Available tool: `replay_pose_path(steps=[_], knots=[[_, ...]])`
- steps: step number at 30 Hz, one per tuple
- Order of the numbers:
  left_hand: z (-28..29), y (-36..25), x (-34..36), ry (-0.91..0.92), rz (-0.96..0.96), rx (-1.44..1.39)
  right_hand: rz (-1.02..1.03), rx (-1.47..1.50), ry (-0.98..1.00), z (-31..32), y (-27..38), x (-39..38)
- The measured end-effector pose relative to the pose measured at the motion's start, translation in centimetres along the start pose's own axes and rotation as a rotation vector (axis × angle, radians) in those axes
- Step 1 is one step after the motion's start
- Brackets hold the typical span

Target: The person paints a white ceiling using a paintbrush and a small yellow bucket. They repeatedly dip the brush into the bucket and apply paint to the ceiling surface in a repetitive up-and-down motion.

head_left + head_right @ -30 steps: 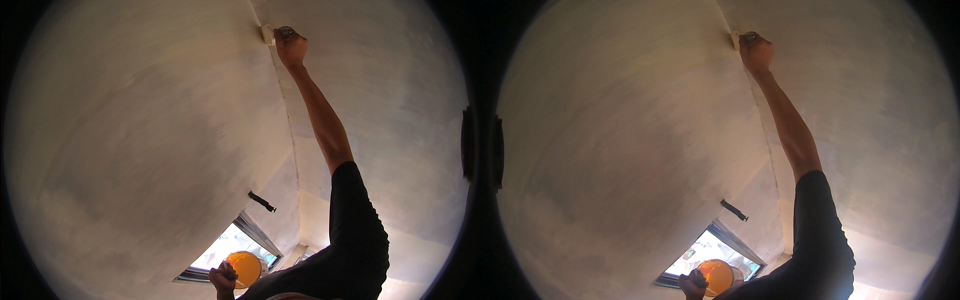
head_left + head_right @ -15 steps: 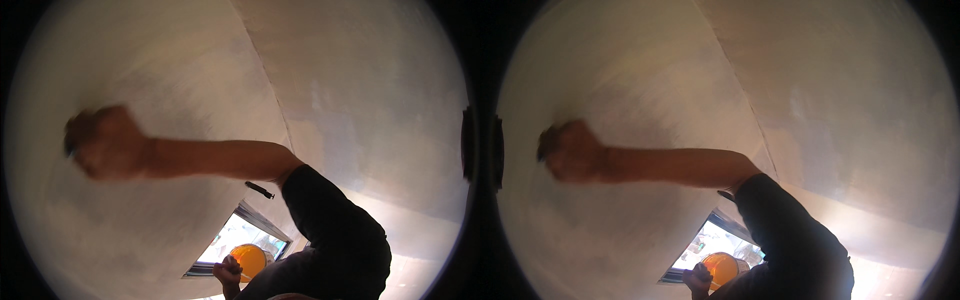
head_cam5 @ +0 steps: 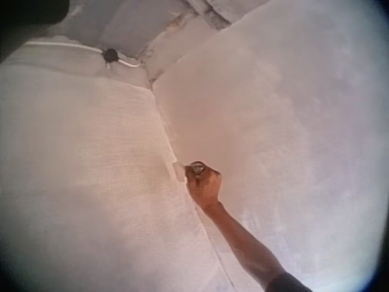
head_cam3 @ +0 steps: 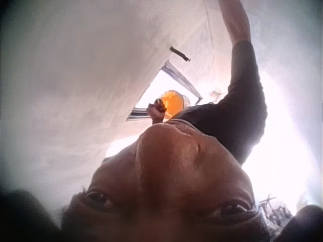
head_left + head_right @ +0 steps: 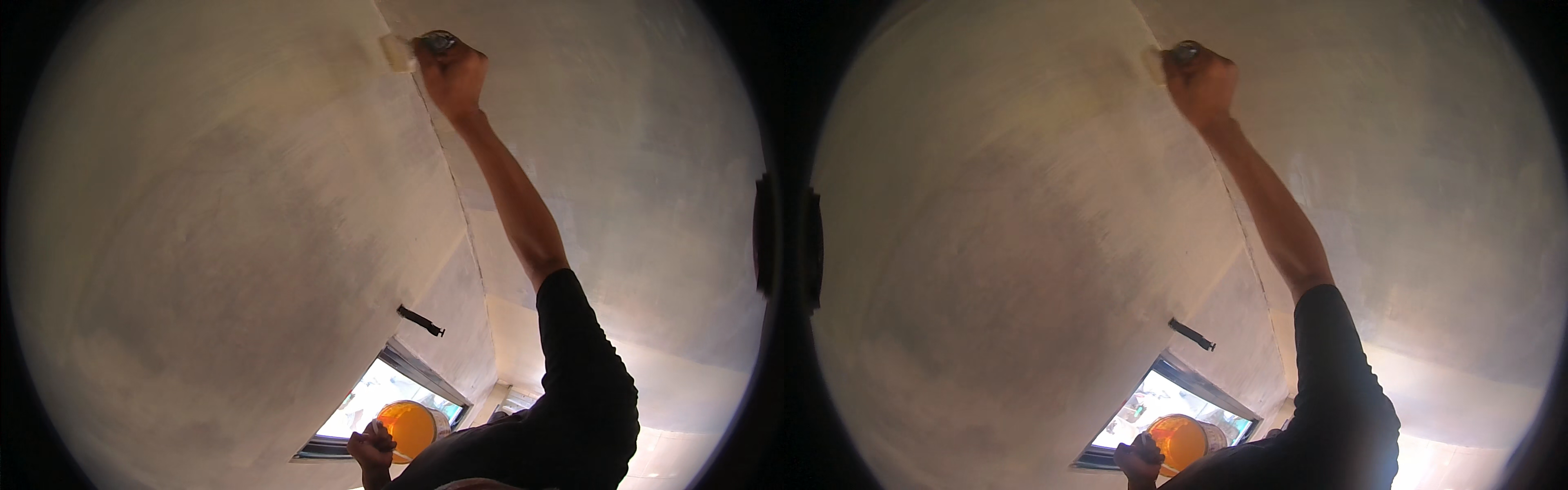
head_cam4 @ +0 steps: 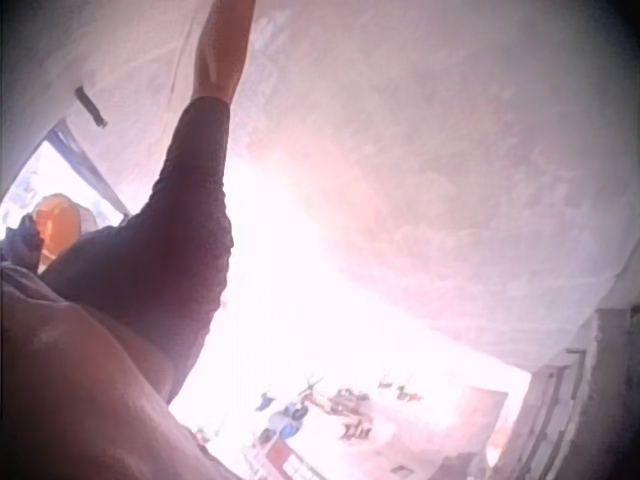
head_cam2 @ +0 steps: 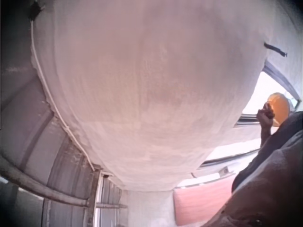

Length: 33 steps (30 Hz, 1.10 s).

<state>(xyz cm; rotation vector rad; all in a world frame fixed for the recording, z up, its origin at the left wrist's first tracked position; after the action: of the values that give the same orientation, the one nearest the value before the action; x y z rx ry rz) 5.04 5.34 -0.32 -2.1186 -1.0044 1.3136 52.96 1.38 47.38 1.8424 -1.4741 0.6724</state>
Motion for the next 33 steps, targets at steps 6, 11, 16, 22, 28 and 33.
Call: replay_pose_path(steps=[6, 11, 16, 22, 28, 33], knots=[[-0.2, -0.4, -0.6, -0.039, -0.006, -0.008, 0.041, -0.142, 0.037, -2.9, -6.0, -1.6], [0.7, -0.2, -0.2, -0.082, 0.007, -0.078, 0.006, -0.197, 0.128, -4.5, -6.2, -2.9], [1.2, -0.1, 0.3, -0.058, 0.035, -0.057, 0.114, -0.001, 0.049, -3.9, 3.0, -4.9], [2.2, 0.2, 0.9, 0.013, 0.062, -0.077, 0.002, 0.421, 0.076, -2.8, 22.8, -9.8], [2.8, 0.1, 1.8, -0.025, 0.013, 0.021, 0.064, 0.824, 0.273, 2.5, 34.8, -10.6], [2.4, -0.7, 1.1, -0.075, -0.029, -0.018, 0.024, 0.837, 0.356, 6.8, 31.4, -10.2]])
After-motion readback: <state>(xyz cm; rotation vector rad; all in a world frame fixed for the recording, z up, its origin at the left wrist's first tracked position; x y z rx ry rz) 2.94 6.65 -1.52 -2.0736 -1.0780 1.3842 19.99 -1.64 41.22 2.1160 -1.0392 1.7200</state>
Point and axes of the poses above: each hand's wrist, its own x-axis towards the middle knuckle, its own z-axis out of the back of the hand, y = z × x, the point moved 6 cm from there along x, towards the middle knuckle, and after that the axes turned 13 degrees about -y, right-handed, at the moved point
